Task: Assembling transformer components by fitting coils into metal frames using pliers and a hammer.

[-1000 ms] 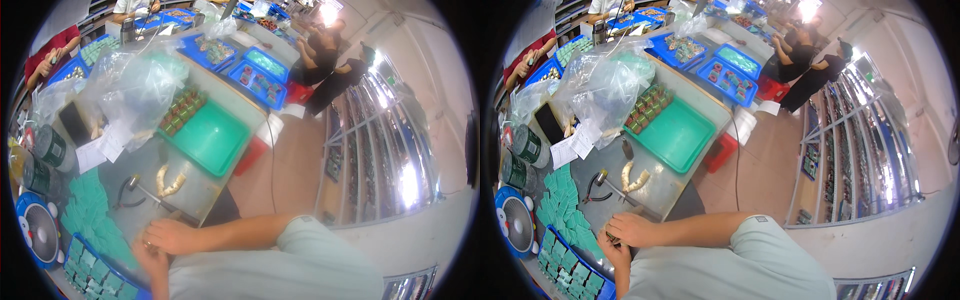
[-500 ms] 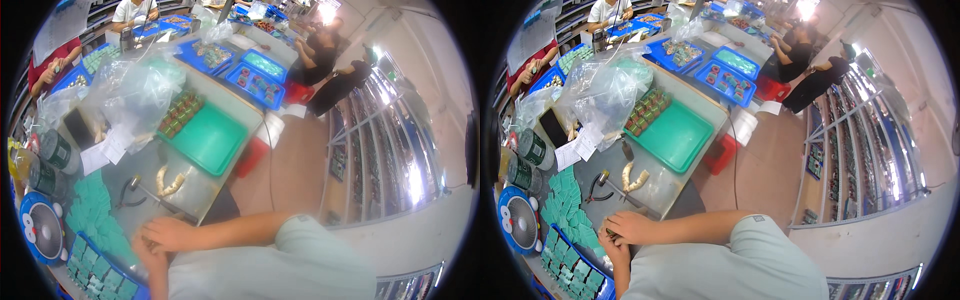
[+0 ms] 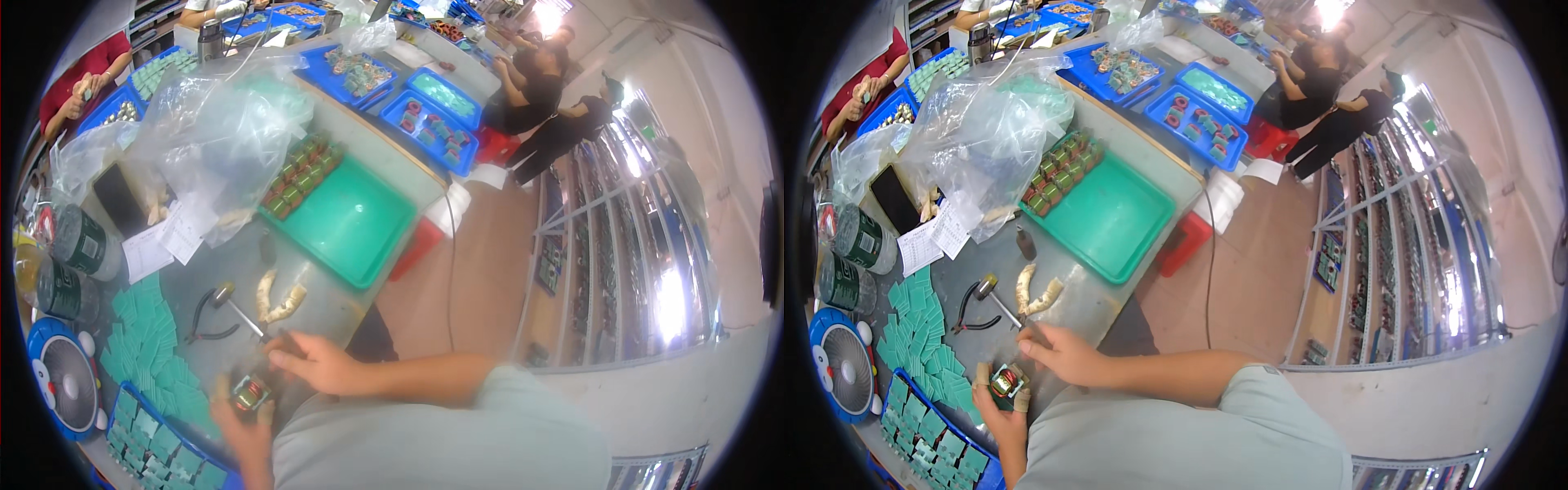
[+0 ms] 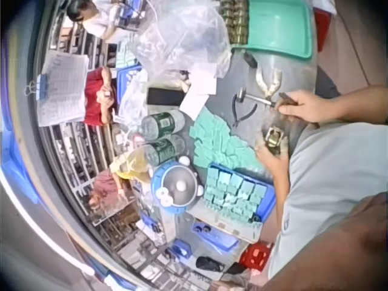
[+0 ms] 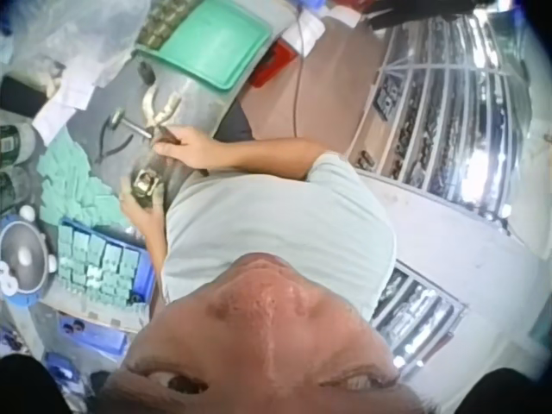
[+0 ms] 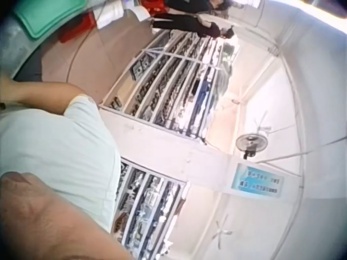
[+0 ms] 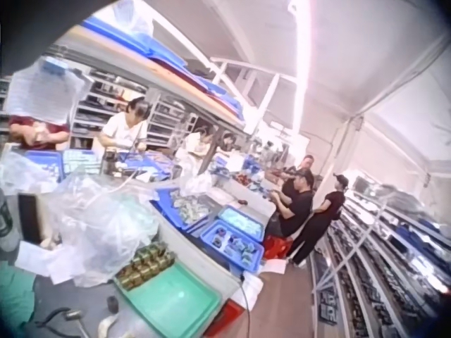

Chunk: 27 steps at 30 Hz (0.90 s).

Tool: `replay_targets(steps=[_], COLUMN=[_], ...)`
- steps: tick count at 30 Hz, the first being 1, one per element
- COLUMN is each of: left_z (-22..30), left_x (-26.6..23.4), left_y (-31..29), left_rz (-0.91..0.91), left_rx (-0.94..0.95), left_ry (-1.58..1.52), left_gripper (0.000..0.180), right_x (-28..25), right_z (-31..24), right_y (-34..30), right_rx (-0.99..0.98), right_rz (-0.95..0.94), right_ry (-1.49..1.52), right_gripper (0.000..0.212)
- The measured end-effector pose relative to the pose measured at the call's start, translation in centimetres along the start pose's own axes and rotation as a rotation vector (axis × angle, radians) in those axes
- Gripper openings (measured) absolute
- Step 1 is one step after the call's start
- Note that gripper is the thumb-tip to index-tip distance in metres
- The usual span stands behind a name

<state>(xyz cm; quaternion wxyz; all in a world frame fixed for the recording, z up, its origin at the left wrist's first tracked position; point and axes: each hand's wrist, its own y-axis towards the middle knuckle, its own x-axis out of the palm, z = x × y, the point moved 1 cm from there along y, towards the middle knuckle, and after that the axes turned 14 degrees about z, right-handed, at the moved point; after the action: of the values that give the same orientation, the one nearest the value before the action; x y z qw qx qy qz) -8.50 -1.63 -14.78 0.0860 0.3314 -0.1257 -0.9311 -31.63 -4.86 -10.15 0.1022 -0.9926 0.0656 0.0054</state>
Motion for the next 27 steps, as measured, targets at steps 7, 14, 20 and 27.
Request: replay_targets(steps=[7,14,20,27], left_z=[-0.5,-0.3,-0.2,-0.3], left_x=[0.0,-0.3,0.0,0.1], left_y=[0.0,0.3,0.4,0.1], left_rz=[0.016,-0.028,0.018,0.006], left_rx=[0.040,0.016,0.046,-0.014], left_ry=[-0.009,-0.011,-0.020,-0.007], left_gripper=[0.075,0.071,0.069,0.071], right_x=[-0.2,0.6,1.0,0.9], right_z=[-0.4,0.3,1.0,-1.6], right_y=[-0.2,-0.5,-0.8,-0.7], right_rx=[0.322,0.292,0.178,0.218], right_rz=[-0.088,-0.275,-0.336,-0.276], right_ry=[0.095,-0.043,-0.068,-0.132], right_gripper=[0.043,0.058,0.064,0.056])
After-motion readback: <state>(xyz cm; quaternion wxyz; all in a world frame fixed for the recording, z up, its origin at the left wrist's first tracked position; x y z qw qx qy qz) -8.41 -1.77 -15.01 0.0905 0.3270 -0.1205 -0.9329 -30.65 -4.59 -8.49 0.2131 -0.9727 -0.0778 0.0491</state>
